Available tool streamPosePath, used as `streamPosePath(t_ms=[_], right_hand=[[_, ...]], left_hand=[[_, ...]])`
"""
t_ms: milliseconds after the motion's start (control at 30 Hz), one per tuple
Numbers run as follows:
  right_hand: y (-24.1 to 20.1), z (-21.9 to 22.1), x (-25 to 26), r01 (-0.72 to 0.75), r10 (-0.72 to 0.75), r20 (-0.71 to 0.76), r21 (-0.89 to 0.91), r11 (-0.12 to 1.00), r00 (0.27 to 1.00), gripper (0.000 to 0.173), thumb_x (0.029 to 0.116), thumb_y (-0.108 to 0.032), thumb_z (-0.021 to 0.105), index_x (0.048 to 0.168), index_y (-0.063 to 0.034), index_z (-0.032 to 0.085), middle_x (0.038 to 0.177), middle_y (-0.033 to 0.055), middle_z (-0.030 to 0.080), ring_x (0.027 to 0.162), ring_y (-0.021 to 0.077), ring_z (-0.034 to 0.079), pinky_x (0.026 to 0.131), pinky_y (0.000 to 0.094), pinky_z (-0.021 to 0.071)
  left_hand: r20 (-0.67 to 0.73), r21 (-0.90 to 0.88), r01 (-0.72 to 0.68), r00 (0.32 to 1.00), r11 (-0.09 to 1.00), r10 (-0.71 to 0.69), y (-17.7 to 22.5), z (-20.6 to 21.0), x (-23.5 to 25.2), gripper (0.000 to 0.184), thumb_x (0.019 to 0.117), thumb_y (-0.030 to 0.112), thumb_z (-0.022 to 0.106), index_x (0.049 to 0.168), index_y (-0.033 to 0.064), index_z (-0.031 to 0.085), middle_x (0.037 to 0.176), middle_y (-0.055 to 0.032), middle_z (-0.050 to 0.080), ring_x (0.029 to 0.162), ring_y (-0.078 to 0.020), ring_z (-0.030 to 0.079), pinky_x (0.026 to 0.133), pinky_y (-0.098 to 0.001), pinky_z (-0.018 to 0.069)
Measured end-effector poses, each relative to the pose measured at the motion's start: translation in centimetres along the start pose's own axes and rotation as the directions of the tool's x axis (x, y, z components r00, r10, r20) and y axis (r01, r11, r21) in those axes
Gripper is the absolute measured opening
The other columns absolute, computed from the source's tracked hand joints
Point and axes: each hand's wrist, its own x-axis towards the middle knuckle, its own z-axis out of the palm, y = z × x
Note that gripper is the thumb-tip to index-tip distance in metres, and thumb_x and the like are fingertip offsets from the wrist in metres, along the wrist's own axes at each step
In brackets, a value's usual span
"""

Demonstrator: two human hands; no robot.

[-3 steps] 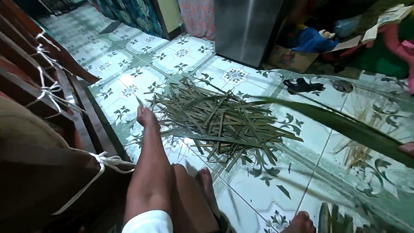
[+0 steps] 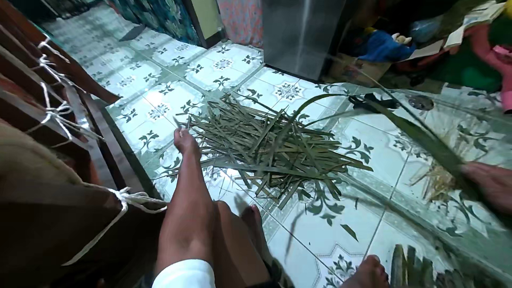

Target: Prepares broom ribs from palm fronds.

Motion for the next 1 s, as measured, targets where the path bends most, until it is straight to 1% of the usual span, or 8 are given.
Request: streamPosePath(t_ms=[67, 233, 333, 400, 500, 667, 767, 1000], right_hand=[[10.0, 3.5, 3.9, -0.003, 0.004, -0.098, 0.005, 1.000, 0.995, 0.043, 0.1107, -0.026, 0.038, 0.123, 0.0068, 0.063, 0.103, 0.0332, 0.066, 0.089, 0.0474, 0.066, 0.078, 0.0661, 0.0500], [6.5, 3.5, 8.4, -0.209, 0.182, -0.304, -0.061, 0.976, 0.935, 0.047, 0.1121, -0.030, 0.035, 0.132, 0.0014, 0.064, 0.126, 0.0344, 0.060, 0.118, 0.0536, 0.057, 0.100, 0.0718, 0.0395], [2.3, 3.6, 9.2, -0.145, 0.166, -0.283, 0.095, 0.985, 0.945, 0.047, 0.1121, -0.031, 0.032, 0.133, -0.0019, 0.063, 0.096, 0.0225, 0.065, 0.082, 0.0348, 0.062, 0.077, 0.0572, 0.0504], [-0.4, 4.6, 9.9, -0.082, 0.136, -0.163, 0.305, 0.949, 0.977, 0.044, 0.1117, -0.031, 0.033, 0.131, -0.0051, 0.063, 0.075, 0.0017, 0.056, 0.059, 0.0103, 0.049, 0.056, 0.0308, 0.0464], [-3.4, 6.2, 10.9, -0.030, 0.021, 0.021, 0.594, 0.804, 1.000, 0.039, 0.1112, -0.026, 0.032, 0.128, -0.0044, 0.059, 0.066, -0.0047, 0.052, 0.049, 0.0033, 0.044, 0.047, 0.0198, 0.0407], [-6.1, 7.6, 11.6, -0.041, -0.136, 0.175, 0.745, 0.666, 0.975, 0.027, 0.1094, -0.026, 0.038, 0.105, -0.0090, 0.059, 0.063, -0.0043, 0.057, 0.043, 0.0015, 0.044, 0.040, 0.0157, 0.0385], [-6.0, 7.9, 12.0, -0.047, -0.170, 0.205, 0.759, 0.649, 0.964, 0.029, 0.1100, -0.026, 0.038, 0.111, -0.0069, 0.061, 0.074, -0.0009, 0.066, 0.048, 0.0035, 0.053, 0.045, 0.0174, 0.0461], [-5.0, 7.4, 11.9, -0.023, -0.103, 0.205, 0.533, 0.846, 0.973, 0.021, 0.1088, -0.016, 0.046, 0.115, -0.0026, 0.061, 0.089, 0.0034, 0.070, 0.072, 0.0100, 0.067, 0.069, 0.0274, 0.0585]], left_hand=[[0.119, 0.046, -0.095, 0.989, 0.994, 0.089, 2.0, 2.4, -1.7, 0.047, 0.1093, 0.040, 0.042, 0.142, 0.0079, 0.050, 0.095, -0.0142, 0.057, 0.069, -0.0228, 0.051, 0.062, -0.0446, 0.0481], [0.479, 0.181, -0.453, 0.816, 0.873, 0.324, 6.9, 6.4, -8.0, 0.039, 0.1057, 0.025, 0.052, 0.134, -0.0009, 0.058, 0.121, -0.0253, 0.065, 0.108, -0.0369, 0.064, 0.093, -0.0565, 0.0506], [0.668, 0.106, -0.593, 0.637, 0.798, 0.385, 8.5, 8.2, -12.4, 0.034, 0.1086, 0.019, 0.042, 0.130, 0.0001, 0.061, 0.111, -0.0210, 0.068, 0.095, -0.0308, 0.066, 0.085, -0.0513, 0.0527], [0.770, -0.047, -0.621, 0.477, 0.783, 0.425, 8.9, 9.4, -15.2, 0.033, 0.1092, 0.020, 0.043, 0.124, 0.0000, 0.064, 0.102, -0.0158, 0.068, 0.085, -0.0221, 0.064, 0.078, -0.0432, 0.0532], [0.896, -0.203, -0.537, 0.236, 0.819, 0.376, 9.2, 10.8, -19.1, 0.040, 0.1102, 0.031, 0.041, 0.132, 0.0040, 0.062, 0.098, -0.0087, 0.068, 0.078, -0.0133, 0.061, 0.073, -0.0346, 0.0527], [0.982, -0.186, -0.140, 0.015, 0.972, 0.190, 8.2, 12.8, -23.0, 0.043, 0.1107, 0.027, 0.041, 0.150, 0.0095, 0.044, 0.074, -0.0014, 0.055, 0.054, -0.0079, 0.048, 0.049, -0.0225, 0.0423], [0.979, -0.202, -0.025, 0.024, 0.979, 0.203, 8.8, 13.0, -23.0, 0.036, 0.1090, 0.021, 0.043, 0.140, 0.0081, 0.055, 0.073, 0.0008, 0.054, 0.053, -0.0057, 0.046, 0.047, -0.0203, 0.0400], [0.898, -0.309, 0.016, 0.333, 0.951, 0.286, 9.1, 12.1, -19.1, 0.037, 0.1102, 0.029, 0.040, 0.142, 0.0143, 0.053, 0.070, 0.0023, 0.052, 0.048, -0.0054, 0.045, 0.043, -0.0194, 0.0420]])
